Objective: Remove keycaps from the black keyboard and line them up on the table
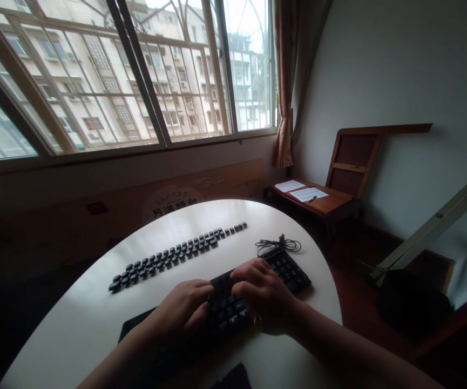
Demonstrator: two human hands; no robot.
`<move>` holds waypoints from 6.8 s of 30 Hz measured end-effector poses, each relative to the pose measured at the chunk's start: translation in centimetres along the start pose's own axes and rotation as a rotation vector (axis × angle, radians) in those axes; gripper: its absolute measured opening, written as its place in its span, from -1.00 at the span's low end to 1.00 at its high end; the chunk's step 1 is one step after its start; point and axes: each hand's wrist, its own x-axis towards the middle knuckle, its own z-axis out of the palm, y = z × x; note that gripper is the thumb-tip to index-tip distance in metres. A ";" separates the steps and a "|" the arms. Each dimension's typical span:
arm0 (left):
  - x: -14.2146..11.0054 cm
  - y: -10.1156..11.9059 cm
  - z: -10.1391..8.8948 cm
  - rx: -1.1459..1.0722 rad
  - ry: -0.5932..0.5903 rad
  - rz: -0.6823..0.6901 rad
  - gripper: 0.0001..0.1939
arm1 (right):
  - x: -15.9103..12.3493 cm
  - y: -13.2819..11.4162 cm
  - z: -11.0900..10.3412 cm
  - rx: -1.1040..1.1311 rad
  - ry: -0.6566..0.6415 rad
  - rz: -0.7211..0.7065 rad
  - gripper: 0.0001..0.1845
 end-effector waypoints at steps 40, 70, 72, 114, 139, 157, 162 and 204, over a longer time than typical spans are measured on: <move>-0.2 -0.8 0.7 0.164 -0.044 -0.179 -0.52 | 9.0 9.9 1.6 -0.236 -0.400 0.232 -0.85; 0.0 -2.1 2.0 0.164 -0.066 -0.153 -0.66 | 6.3 17.3 9.0 -0.153 -0.555 0.447 -0.84; 0.0 -1.9 1.9 0.156 -0.075 -0.160 -0.66 | 6.3 17.3 9.2 -0.158 -0.550 0.446 -0.86; -0.2 -1.5 1.7 0.197 -0.053 -0.155 -0.63 | 8.5 14.4 9.2 -0.293 -0.201 0.323 -0.70; 0.2 -2.4 2.3 0.182 -0.069 -0.123 -0.63 | -2.8 7.3 -1.7 0.601 0.402 0.970 -0.79; 0.7 -2.5 2.2 0.137 -0.112 -0.152 -0.59 | -3.7 7.1 0.2 0.411 0.089 0.966 -0.78; 0.8 -2.4 2.0 0.144 -0.128 -0.152 -0.59 | -3.0 6.6 0.2 0.326 0.094 0.930 -0.78; 0.5 -1.8 1.7 0.127 -0.105 -0.152 -0.62 | -2.8 4.9 0.0 0.349 0.302 0.891 -0.79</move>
